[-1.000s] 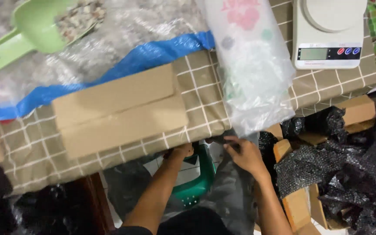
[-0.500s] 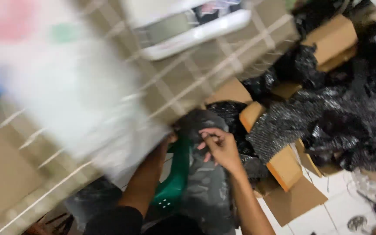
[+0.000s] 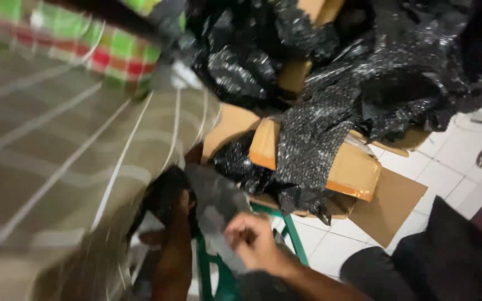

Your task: The person places a small black plastic bag into a cardboard box, seals the box with tape, and then wraps the entire box in black bubble wrap. The person handles the box, tape, and bubble wrap by hand throughout the process.

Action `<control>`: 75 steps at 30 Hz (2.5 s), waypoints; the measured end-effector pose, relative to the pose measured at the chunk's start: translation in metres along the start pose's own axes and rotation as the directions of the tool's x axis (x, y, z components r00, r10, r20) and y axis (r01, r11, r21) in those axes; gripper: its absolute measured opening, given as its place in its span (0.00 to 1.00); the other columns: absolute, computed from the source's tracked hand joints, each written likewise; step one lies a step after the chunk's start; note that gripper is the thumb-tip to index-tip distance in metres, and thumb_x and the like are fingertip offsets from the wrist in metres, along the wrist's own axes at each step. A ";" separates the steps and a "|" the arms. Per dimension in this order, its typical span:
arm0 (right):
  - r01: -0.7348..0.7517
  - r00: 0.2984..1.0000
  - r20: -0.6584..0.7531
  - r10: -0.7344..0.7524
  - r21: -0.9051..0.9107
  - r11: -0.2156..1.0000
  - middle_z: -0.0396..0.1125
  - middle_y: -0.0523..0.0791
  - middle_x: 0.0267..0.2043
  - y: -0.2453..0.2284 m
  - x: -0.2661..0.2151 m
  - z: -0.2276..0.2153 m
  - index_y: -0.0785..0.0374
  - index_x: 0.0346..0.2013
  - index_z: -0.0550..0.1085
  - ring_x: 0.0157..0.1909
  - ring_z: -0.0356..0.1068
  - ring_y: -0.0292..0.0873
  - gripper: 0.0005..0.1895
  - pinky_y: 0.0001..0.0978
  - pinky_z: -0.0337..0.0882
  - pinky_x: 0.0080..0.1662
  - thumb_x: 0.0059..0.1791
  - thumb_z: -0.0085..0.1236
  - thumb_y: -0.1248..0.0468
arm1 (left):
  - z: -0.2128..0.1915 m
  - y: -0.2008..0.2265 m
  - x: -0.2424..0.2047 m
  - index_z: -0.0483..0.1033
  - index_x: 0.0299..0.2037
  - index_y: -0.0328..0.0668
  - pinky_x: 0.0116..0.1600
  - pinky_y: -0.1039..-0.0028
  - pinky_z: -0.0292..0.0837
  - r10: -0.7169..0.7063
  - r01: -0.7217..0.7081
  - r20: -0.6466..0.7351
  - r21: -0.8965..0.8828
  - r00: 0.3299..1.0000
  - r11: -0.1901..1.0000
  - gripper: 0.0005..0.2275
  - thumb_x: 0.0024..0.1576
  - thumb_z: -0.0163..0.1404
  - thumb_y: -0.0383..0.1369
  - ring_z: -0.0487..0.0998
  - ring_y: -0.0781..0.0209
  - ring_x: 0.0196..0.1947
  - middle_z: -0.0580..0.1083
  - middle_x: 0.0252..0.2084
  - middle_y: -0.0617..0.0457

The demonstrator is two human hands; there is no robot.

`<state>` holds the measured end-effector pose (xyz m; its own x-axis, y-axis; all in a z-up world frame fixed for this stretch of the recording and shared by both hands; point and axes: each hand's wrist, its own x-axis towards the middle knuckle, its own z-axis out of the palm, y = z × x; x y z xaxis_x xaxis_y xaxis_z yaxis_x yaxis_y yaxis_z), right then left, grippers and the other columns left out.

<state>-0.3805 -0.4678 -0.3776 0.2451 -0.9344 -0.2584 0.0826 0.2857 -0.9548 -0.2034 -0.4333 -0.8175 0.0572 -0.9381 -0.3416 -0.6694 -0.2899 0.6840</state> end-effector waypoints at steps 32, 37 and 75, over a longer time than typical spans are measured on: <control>0.199 0.980 0.010 -0.201 -0.189 0.962 0.64 0.41 0.12 0.026 -0.006 0.022 0.55 0.22 0.77 0.11 0.60 0.39 0.04 0.28 0.60 0.18 0.37 0.60 0.69 | -0.093 0.000 -0.064 0.80 0.54 0.43 0.65 0.69 0.69 -0.678 0.533 0.228 -0.799 0.698 0.280 0.22 0.58 0.44 0.47 0.76 0.53 0.60 0.77 0.57 0.45; 0.182 0.976 -0.078 -0.205 -0.231 0.956 0.74 0.52 0.29 -0.025 -0.018 0.045 0.66 0.47 0.72 0.25 0.72 0.46 0.16 0.31 0.71 0.29 0.44 0.56 0.75 | -0.215 0.187 -0.184 0.79 0.56 0.33 0.65 0.61 0.69 -0.121 -0.007 -0.207 -0.529 0.971 0.849 0.17 0.57 0.49 0.20 0.73 0.44 0.62 0.72 0.62 0.42; 0.547 0.245 0.965 0.089 -0.214 0.809 0.69 0.56 0.62 -0.266 -0.213 0.336 0.72 0.65 0.66 0.62 0.64 0.50 0.36 0.57 0.61 0.65 0.40 0.51 0.82 | -0.544 0.290 -0.647 0.67 0.15 0.42 0.21 0.80 0.53 -0.440 -0.343 -0.790 -0.592 0.428 0.729 0.22 0.59 0.58 0.41 0.55 0.70 0.15 0.61 0.10 0.59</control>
<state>-0.1300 -0.2734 -0.0187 1.0000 0.0019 -0.0066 -0.0056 -0.3256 -0.9455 -0.0312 -0.0131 -0.0472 0.9036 -0.4238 0.0622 -0.0693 -0.0014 0.9976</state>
